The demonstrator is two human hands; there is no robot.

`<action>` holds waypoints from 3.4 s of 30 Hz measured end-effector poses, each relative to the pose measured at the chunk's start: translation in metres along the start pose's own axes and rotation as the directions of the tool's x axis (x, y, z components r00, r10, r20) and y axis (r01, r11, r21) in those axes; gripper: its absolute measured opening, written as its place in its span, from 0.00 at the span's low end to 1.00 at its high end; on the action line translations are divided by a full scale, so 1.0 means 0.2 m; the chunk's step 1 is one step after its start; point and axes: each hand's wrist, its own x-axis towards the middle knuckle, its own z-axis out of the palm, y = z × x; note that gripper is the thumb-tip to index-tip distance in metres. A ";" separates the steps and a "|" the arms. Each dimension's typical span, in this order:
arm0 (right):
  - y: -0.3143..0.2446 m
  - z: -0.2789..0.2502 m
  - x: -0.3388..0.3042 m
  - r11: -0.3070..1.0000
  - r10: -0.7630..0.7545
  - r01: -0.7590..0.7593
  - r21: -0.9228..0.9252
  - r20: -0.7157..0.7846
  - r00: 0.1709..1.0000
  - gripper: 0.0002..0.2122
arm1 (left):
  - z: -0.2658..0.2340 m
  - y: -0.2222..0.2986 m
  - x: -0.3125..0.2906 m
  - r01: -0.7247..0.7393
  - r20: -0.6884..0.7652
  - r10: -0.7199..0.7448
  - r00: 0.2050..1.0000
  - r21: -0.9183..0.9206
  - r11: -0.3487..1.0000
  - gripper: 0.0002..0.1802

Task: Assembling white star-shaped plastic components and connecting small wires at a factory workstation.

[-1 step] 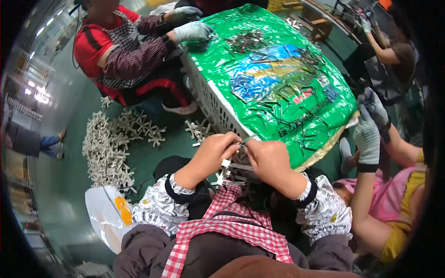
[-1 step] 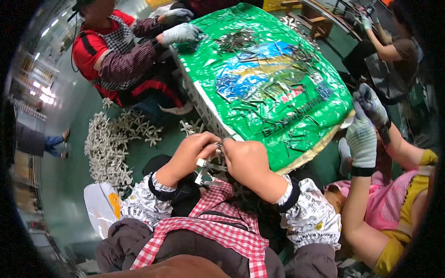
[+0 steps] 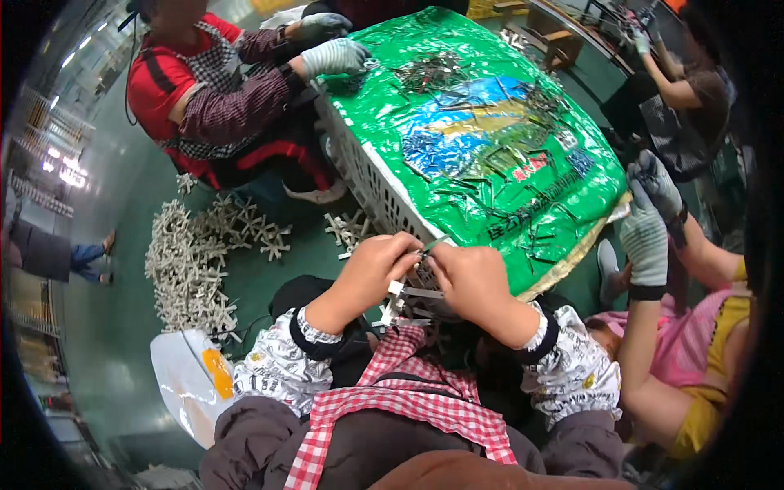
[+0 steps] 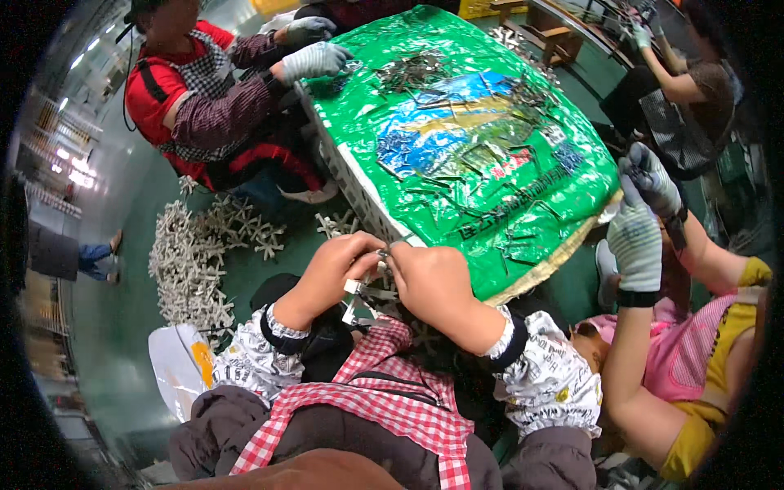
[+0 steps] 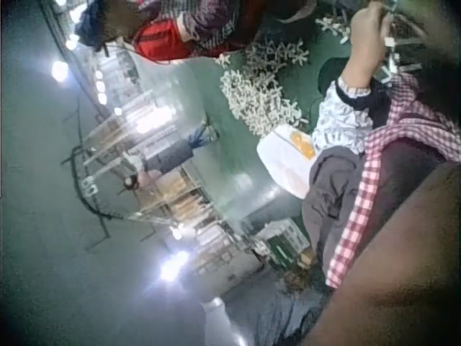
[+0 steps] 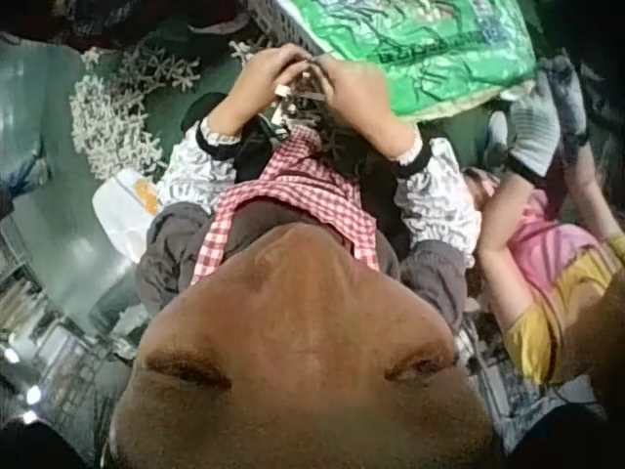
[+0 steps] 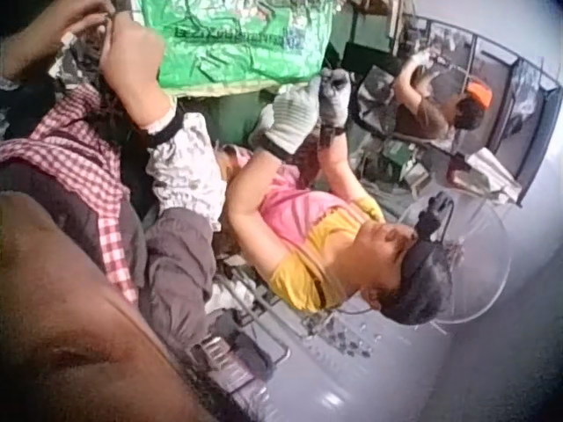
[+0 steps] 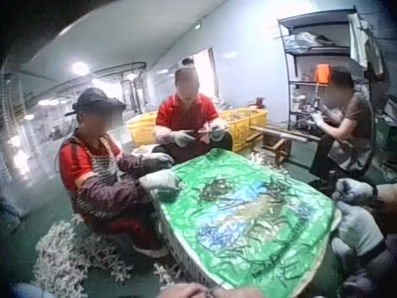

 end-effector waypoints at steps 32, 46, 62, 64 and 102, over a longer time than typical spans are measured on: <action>-0.03 0.02 0.02 0.801 0.173 -0.308 0.514 0.295 0.940 0.18 | 0.04 -0.01 0.05 -0.071 -0.005 -0.348 0.937 -0.981 -0.178 0.14; -0.03 0.04 -0.01 0.889 -0.110 0.059 0.454 0.086 0.990 0.11 | 0.00 -0.05 0.03 -0.030 -0.040 -0.104 0.994 -0.995 0.097 0.15; -0.08 -0.09 0.02 0.944 -0.052 -0.024 0.330 0.220 0.974 0.12 | -0.02 -0.07 0.02 -0.009 -0.053 -0.268 0.962 -0.986 0.164 0.13; -0.08 -0.10 0.01 0.931 -0.092 0.002 0.366 0.230 0.969 0.12 | -0.01 -0.07 0.03 -0.014 -0.046 -0.265 0.963 -0.993 0.120 0.12; 0.55 -0.20 0.21 0.817 0.497 -0.403 0.412 -0.149 0.855 0.10 | 0.00 -0.10 0.06 0.133 0.002 -0.348 0.937 -0.925 0.355 0.08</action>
